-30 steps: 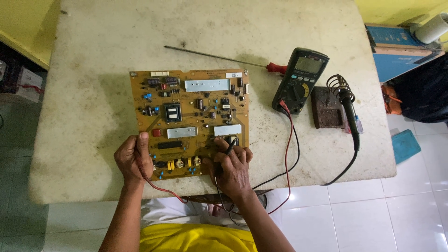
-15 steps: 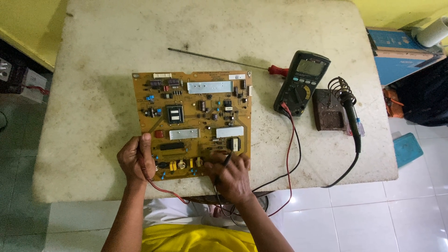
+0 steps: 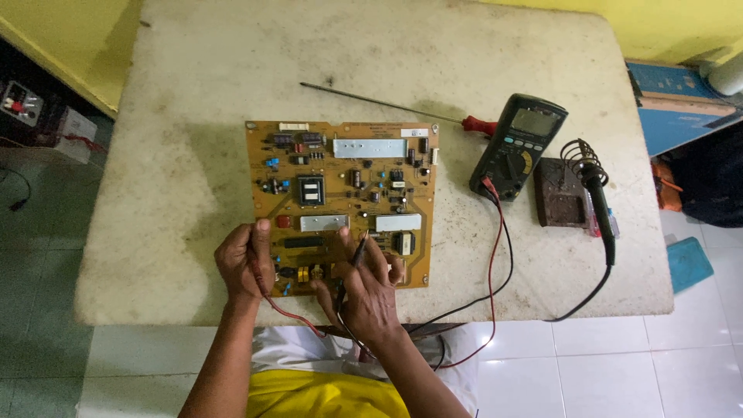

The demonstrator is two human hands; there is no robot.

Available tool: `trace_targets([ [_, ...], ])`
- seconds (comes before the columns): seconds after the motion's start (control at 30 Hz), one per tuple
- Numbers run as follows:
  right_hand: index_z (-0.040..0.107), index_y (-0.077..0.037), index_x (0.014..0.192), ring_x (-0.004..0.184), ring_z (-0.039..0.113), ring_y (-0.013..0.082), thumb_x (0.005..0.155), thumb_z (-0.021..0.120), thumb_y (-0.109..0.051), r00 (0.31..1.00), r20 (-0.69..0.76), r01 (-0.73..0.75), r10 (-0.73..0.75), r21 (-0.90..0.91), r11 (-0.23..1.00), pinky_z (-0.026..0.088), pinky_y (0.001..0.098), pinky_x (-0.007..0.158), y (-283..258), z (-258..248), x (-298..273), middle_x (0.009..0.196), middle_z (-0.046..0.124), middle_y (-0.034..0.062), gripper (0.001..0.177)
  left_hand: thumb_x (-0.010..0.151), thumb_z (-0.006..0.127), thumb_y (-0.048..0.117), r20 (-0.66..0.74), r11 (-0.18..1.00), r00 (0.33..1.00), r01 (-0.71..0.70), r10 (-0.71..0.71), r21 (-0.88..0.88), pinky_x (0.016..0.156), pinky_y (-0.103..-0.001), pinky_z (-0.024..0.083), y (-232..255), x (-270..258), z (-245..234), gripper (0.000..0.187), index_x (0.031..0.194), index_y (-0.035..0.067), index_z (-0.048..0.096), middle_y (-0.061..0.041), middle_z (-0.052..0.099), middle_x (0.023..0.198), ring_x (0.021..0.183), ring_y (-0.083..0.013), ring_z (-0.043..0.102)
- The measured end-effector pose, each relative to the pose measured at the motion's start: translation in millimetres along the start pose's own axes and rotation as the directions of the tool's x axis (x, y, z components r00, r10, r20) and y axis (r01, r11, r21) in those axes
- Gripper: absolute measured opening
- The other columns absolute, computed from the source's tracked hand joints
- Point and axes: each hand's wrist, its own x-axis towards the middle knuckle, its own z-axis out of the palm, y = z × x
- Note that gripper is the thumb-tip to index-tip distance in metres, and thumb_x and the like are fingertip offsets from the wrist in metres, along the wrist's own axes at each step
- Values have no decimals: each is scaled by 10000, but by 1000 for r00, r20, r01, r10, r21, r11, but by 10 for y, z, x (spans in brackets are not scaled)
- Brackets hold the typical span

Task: The person tests a circuit board using a multimeter. They hold the board and use the multimeter probes to touch various points on the board's surface and backside.

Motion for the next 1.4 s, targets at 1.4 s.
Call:
trace_targets([
  [1.4,534,-198,998,1308,509,344,931,647,-268,976,206,56,-65,47,997,309,485,938,-58,534,442,1315,663,69,149,1056,633,74,76,875,978,206,-193,-437,414,-234,440,-90,8,41,399,660,76,579,-24,397,476,419,-78,458],
])
